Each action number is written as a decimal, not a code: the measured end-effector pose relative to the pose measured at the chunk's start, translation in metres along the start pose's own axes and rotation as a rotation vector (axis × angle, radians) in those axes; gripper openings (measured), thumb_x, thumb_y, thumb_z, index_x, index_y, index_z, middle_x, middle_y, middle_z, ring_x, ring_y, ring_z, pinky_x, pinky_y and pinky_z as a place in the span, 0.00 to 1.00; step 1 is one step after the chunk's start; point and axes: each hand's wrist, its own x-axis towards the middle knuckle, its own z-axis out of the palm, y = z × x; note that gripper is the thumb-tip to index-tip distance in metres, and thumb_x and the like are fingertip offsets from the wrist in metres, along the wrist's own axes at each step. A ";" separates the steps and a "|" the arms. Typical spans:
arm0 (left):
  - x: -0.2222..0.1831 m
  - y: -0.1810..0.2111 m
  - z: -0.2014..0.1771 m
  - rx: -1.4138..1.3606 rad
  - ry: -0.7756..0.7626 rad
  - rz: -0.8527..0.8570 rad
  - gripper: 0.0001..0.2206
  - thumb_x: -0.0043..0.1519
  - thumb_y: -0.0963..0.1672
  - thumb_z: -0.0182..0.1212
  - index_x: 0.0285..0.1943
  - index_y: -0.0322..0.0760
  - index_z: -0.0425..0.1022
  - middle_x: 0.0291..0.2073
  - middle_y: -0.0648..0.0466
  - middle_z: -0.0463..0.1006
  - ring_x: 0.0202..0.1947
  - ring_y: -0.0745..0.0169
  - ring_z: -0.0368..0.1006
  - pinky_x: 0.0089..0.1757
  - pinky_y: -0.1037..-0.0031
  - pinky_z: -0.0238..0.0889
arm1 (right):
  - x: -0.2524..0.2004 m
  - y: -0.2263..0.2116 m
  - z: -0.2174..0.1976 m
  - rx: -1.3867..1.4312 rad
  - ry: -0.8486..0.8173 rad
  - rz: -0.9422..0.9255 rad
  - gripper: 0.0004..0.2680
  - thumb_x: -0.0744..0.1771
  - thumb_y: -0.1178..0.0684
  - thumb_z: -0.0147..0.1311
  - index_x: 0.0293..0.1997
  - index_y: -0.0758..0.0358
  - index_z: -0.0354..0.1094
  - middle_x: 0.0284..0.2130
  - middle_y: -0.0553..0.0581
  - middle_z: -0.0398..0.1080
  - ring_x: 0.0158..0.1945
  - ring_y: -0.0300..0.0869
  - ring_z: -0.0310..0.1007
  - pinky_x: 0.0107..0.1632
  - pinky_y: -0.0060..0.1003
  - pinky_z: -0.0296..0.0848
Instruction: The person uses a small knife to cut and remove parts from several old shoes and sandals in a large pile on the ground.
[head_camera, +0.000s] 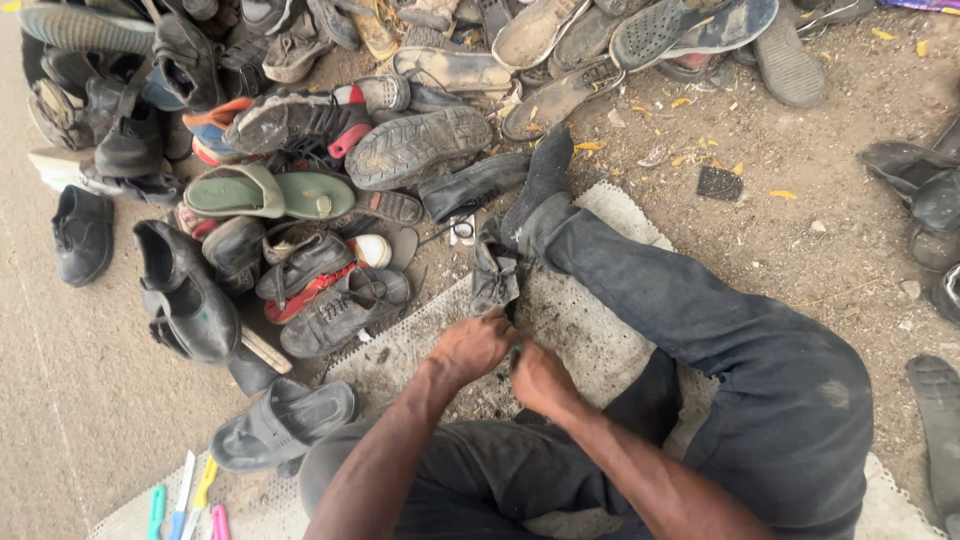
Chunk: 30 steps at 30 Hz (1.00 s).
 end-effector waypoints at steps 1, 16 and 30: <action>-0.002 0.001 0.002 -0.018 0.064 0.009 0.06 0.66 0.40 0.54 0.46 0.35 0.77 0.34 0.49 0.77 0.39 0.56 0.73 0.42 0.69 0.74 | -0.012 0.010 0.020 0.037 0.025 0.027 0.10 0.68 0.57 0.47 0.52 0.73 0.65 0.26 0.60 0.73 0.24 0.44 0.71 0.24 0.42 0.69; -0.006 -0.008 0.010 -0.484 0.332 -0.277 0.08 0.63 0.44 0.64 0.45 0.34 0.77 0.41 0.47 0.80 0.44 0.53 0.76 0.44 0.63 0.75 | -0.133 -0.024 -0.051 0.506 0.022 0.275 0.10 0.68 0.53 0.49 0.53 0.57 0.70 0.19 0.58 0.69 0.21 0.47 0.69 0.26 0.44 0.67; 0.020 0.096 0.039 -0.198 0.207 -0.068 0.08 0.67 0.43 0.57 0.52 0.36 0.71 0.46 0.48 0.77 0.52 0.51 0.71 0.53 0.60 0.69 | -0.061 0.036 -0.040 0.247 0.120 0.202 0.08 0.70 0.54 0.47 0.51 0.64 0.66 0.32 0.66 0.76 0.34 0.57 0.80 0.39 0.51 0.76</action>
